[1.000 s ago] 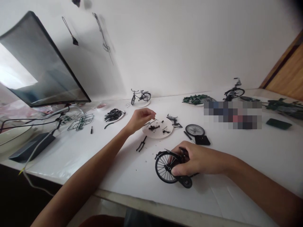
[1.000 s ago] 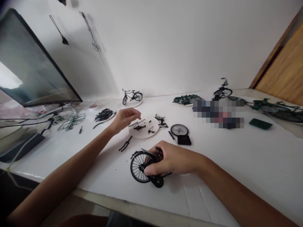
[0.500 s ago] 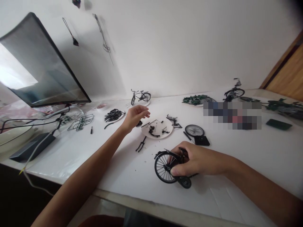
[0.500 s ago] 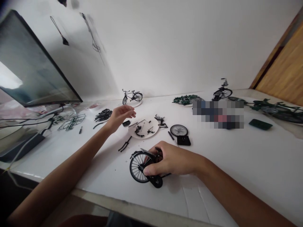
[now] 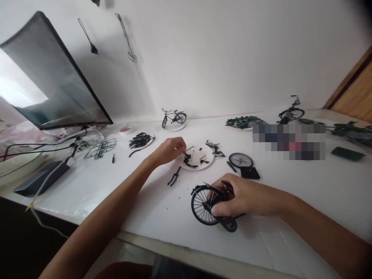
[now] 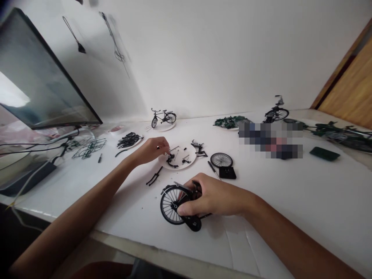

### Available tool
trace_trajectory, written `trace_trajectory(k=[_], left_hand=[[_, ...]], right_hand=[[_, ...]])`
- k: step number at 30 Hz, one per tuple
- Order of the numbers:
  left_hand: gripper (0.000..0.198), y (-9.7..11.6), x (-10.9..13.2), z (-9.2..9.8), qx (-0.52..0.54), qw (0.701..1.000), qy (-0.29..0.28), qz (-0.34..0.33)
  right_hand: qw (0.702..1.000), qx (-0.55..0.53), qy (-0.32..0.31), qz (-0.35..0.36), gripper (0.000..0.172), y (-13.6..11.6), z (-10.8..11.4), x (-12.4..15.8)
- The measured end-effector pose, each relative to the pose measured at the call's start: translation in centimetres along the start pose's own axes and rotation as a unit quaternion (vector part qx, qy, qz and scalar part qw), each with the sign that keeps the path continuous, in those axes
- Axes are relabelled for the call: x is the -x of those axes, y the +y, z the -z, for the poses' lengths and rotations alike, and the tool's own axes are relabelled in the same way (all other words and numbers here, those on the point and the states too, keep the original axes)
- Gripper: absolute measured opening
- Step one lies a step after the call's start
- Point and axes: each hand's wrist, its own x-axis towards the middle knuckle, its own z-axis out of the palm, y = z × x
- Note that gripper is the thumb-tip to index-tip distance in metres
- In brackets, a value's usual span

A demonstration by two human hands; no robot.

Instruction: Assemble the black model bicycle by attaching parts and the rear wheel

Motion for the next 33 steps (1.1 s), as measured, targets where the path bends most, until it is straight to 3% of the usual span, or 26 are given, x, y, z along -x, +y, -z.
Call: trace_trajectory(k=[11,22,33], left_hand=[[0.017,0.7,-0.1,-0.8,0.020,0.998,-0.040,-0.033],[0.015,1.4,-0.2,-0.5,-0.021,0.996,0.064,-0.055],[0.012,1.8,-0.2,-0.6,-0.034,0.994,0.087,-0.055]], right_hand=[[1.000,-0.007,0.000,0.003,0.035,-0.5,-0.1,0.1],[0.998,-0.052,-0.004,0.035,0.031,-0.2,-0.2,0.0],[0.999,-0.027,-0.006,0.034,0.029,-0.3,0.0,0.0]])
